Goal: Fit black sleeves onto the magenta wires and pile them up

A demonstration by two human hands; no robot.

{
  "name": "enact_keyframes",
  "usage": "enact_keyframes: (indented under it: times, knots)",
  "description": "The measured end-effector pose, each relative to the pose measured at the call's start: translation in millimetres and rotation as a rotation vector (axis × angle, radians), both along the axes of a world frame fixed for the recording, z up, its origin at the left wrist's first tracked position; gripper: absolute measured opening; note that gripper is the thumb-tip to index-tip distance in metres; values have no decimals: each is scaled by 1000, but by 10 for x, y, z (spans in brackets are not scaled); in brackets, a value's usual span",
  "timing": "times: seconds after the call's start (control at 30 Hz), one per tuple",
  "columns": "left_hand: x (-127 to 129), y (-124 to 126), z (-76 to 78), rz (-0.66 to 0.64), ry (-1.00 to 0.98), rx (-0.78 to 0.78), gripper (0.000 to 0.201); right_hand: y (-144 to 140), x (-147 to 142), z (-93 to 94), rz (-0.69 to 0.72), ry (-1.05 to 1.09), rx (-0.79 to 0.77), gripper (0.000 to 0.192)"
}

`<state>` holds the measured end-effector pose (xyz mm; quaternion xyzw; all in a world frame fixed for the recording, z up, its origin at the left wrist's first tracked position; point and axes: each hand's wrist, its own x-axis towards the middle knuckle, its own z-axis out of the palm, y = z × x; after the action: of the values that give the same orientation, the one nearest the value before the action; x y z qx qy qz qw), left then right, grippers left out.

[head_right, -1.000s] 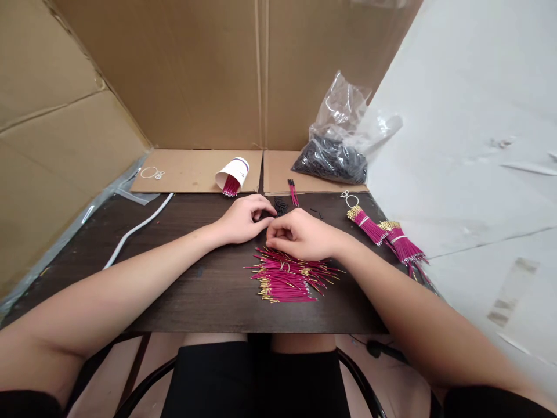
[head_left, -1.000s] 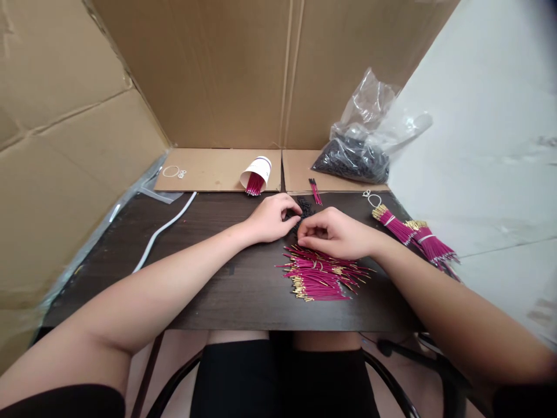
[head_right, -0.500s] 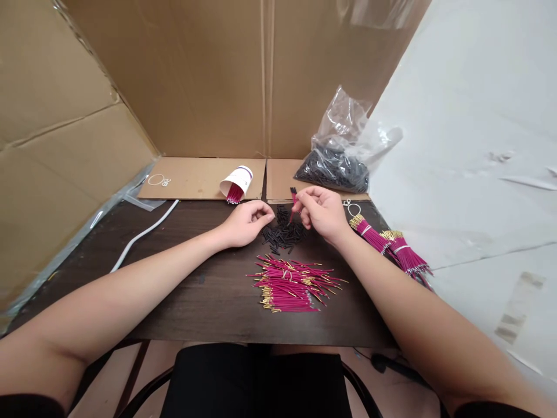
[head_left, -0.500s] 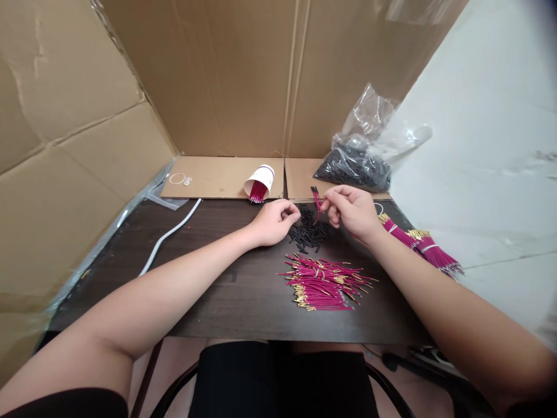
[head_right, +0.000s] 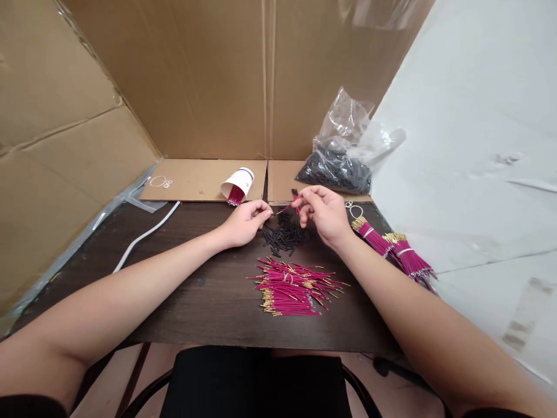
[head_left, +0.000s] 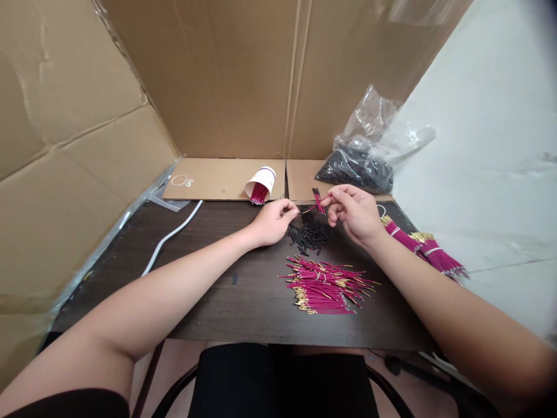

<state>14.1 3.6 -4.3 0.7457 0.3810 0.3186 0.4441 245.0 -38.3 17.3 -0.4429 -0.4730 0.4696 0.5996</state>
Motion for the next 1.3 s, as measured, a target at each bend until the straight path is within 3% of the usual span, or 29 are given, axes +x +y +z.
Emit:
enact_keyframes:
  times: [0.97, 1.3]
  knots:
    - [7, -18, 10, 8, -15, -31, 14, -22, -4, 18, -5, -36, 6, 44]
    - [22, 10, 115, 75, -128, -211, 23, -35, -14, 16, -8, -43, 18, 43]
